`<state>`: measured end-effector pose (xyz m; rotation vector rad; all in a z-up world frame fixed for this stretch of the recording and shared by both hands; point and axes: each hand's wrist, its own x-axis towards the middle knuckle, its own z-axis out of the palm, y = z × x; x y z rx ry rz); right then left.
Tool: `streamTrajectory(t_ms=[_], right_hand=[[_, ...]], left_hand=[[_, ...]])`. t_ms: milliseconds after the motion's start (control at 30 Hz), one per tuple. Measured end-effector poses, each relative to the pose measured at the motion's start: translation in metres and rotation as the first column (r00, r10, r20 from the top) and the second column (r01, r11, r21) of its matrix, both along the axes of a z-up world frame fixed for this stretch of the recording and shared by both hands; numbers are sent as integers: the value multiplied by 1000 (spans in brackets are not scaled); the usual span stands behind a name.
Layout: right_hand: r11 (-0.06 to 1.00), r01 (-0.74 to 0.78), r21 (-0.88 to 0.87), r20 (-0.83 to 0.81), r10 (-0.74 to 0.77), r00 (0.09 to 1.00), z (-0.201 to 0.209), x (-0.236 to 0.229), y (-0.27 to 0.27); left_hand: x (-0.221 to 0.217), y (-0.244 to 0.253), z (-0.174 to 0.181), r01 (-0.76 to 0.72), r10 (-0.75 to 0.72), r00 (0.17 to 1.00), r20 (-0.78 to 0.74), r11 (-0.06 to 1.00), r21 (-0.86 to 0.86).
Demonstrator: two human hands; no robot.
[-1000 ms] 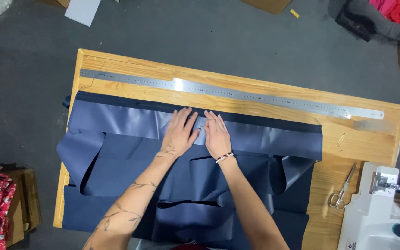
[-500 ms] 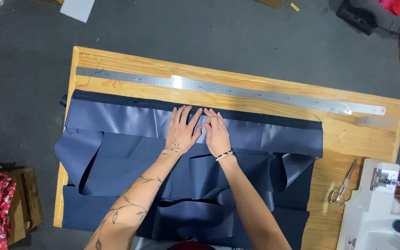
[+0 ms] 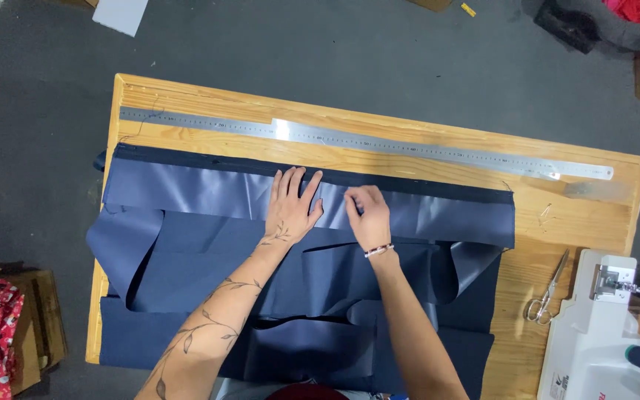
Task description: The person folds a large piece of dark blue fabric on a wooden table and secures the folded edge with straight pins. They repeatedly align the fabric layers and insert pins along the top edge to hold the fold in place.
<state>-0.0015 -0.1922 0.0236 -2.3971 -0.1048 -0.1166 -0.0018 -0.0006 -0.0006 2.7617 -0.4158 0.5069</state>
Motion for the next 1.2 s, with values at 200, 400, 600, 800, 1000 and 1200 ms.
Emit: streamTrajectory(t_ms=[200, 400, 600, 800, 1000, 1200], right_hand=[[993, -24, 118, -14, 26, 1000, -13, 32, 11], [993, -95, 74, -48, 98, 994, -36, 51, 14], [995, -76, 70, -115, 84, 990, -34, 59, 13], [993, -39, 113, -163, 58, 985, -26, 58, 13], [994, -13, 111, -230, 39, 973, -19, 58, 15], [999, 12, 37, -248, -2, 969, -25, 61, 18]], left_hand=[[0, 0, 0, 3, -3, 1000, 0, 1000, -12], [2, 0, 0, 4, -3, 1000, 30, 1000, -22], [12, 3, 11, 2, -1, 1000, 14, 996, -93], [42, 6, 10, -39, 14, 991, -132, 982, -185], [74, 5, -19, -115, 1, 876, -482, 972, -207], [96, 5, -20, -79, -16, 778, -628, 989, -123]])
